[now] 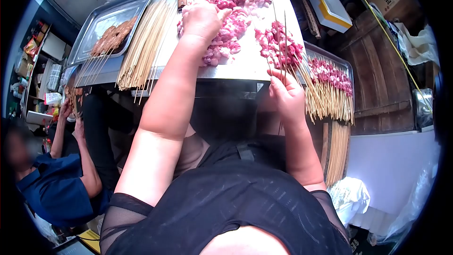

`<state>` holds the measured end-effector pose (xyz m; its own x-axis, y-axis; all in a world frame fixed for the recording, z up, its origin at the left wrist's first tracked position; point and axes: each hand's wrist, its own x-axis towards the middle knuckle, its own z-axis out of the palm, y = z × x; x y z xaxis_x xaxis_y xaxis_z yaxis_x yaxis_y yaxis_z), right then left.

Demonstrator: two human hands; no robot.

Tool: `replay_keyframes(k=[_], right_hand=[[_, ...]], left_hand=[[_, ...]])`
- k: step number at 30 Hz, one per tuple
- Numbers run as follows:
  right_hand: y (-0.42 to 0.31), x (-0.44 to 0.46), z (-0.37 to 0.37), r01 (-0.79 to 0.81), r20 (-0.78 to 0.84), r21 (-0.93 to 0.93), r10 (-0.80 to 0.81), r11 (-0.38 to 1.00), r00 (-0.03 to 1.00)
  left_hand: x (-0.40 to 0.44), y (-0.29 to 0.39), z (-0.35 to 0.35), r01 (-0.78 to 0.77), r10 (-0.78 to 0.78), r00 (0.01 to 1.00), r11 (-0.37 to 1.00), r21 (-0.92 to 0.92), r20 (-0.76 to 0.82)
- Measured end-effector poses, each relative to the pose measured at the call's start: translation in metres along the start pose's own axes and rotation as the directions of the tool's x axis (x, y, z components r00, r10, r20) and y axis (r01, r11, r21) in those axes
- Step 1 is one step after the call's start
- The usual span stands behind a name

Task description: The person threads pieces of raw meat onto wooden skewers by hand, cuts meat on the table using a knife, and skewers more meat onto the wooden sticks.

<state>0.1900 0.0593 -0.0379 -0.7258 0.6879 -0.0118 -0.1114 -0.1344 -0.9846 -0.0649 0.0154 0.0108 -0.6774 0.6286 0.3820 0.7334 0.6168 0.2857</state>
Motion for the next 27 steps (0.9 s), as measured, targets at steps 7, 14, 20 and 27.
replay_keyframes(k=[7,14,20,27], right_hand=[[-0.006,-0.006,-0.005,-0.028,0.004,0.010,0.028,1.000,1.000],[0.000,-0.003,0.003,-0.006,0.032,0.044,0.005,0.999,0.999],[0.008,-0.004,0.012,-0.052,0.070,0.049,0.048,0.997,0.996],[0.005,-0.005,0.020,-0.021,0.069,-0.075,0.027,0.997,0.997]], left_hand=[[0.007,0.009,0.003,0.034,-0.045,0.972,0.998,0.049,0.229],[-0.004,-0.014,-0.021,0.241,0.037,0.960,0.397,-0.886,0.278],[-0.021,-0.014,-0.023,0.381,0.093,0.922,-0.046,-0.924,0.375],[-0.027,-0.010,-0.030,0.487,0.193,0.872,-0.272,-0.830,0.449]])
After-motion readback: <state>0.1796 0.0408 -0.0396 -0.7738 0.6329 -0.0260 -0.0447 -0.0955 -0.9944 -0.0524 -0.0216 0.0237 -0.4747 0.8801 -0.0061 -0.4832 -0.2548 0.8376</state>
